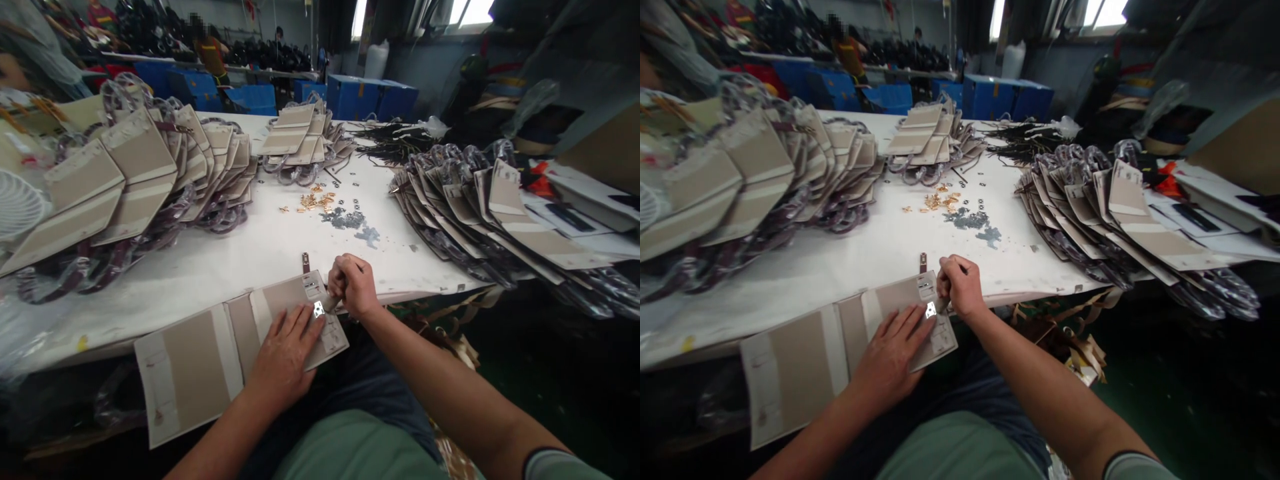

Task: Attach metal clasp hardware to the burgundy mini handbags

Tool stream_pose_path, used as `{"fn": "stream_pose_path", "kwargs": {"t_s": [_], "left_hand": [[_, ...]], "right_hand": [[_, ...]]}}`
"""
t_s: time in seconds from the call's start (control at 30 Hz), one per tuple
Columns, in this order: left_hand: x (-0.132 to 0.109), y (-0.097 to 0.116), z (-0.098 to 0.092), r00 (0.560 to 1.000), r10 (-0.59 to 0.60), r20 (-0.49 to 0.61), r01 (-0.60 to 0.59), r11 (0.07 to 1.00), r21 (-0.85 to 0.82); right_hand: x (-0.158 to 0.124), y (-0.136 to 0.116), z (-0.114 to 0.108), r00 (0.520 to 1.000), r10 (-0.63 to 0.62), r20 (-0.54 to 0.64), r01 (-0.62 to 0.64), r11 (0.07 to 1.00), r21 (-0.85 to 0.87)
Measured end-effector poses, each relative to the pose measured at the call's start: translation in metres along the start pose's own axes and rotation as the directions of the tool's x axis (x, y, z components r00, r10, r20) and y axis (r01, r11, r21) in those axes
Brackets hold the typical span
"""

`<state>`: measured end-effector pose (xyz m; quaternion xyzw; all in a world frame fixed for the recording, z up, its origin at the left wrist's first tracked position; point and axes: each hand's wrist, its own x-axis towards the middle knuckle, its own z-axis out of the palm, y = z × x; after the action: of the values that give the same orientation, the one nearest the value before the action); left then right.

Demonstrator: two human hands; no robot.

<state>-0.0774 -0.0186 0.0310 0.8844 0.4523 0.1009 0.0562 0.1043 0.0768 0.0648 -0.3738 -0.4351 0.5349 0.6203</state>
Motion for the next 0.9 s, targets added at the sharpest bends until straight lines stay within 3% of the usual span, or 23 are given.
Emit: {"fn": "stream_pose_path", "kwargs": {"t_s": [0.23, 0.4, 0.6, 0.8, 0.9], "left_hand": [[0.0, -0.002, 0.005, 1.0, 0.0, -0.007, 0.0, 1.0, -0.013], [0.001, -0.002, 0.005, 1.0, -0.01, 0.018, 0.01, 1.0, -0.008], [0.007, -0.002, -0.002, 0.998, -0.009, 0.054, 0.01, 1.0, -0.014], [0.01, -0.003, -0.011, 0.996, -0.007, 0.086, 0.011, 0.999, -0.049], [0.009, -0.005, -0.009, 0.997, -0.001, 0.083, 0.007, 0.997, -0.071]], "right_hand": [[-0.005, 0.0, 0.006, 0.996, 0.038, 0.082, -0.035, 0.999, -0.03], [-0.005, 0.001, 0.004, 0.997, 0.031, 0.069, -0.028, 0.999, -0.039], [0.006, 0.003, 0.006, 0.999, -0.008, -0.041, 0.014, 0.987, 0.158], [0.02, 0.008, -0.001, 0.958, 0.194, -0.21, -0.111, 0.93, 0.351], [0.021, 0.011, -0.003, 0.942, 0.231, -0.244, -0.12, 0.909, 0.398]]}}
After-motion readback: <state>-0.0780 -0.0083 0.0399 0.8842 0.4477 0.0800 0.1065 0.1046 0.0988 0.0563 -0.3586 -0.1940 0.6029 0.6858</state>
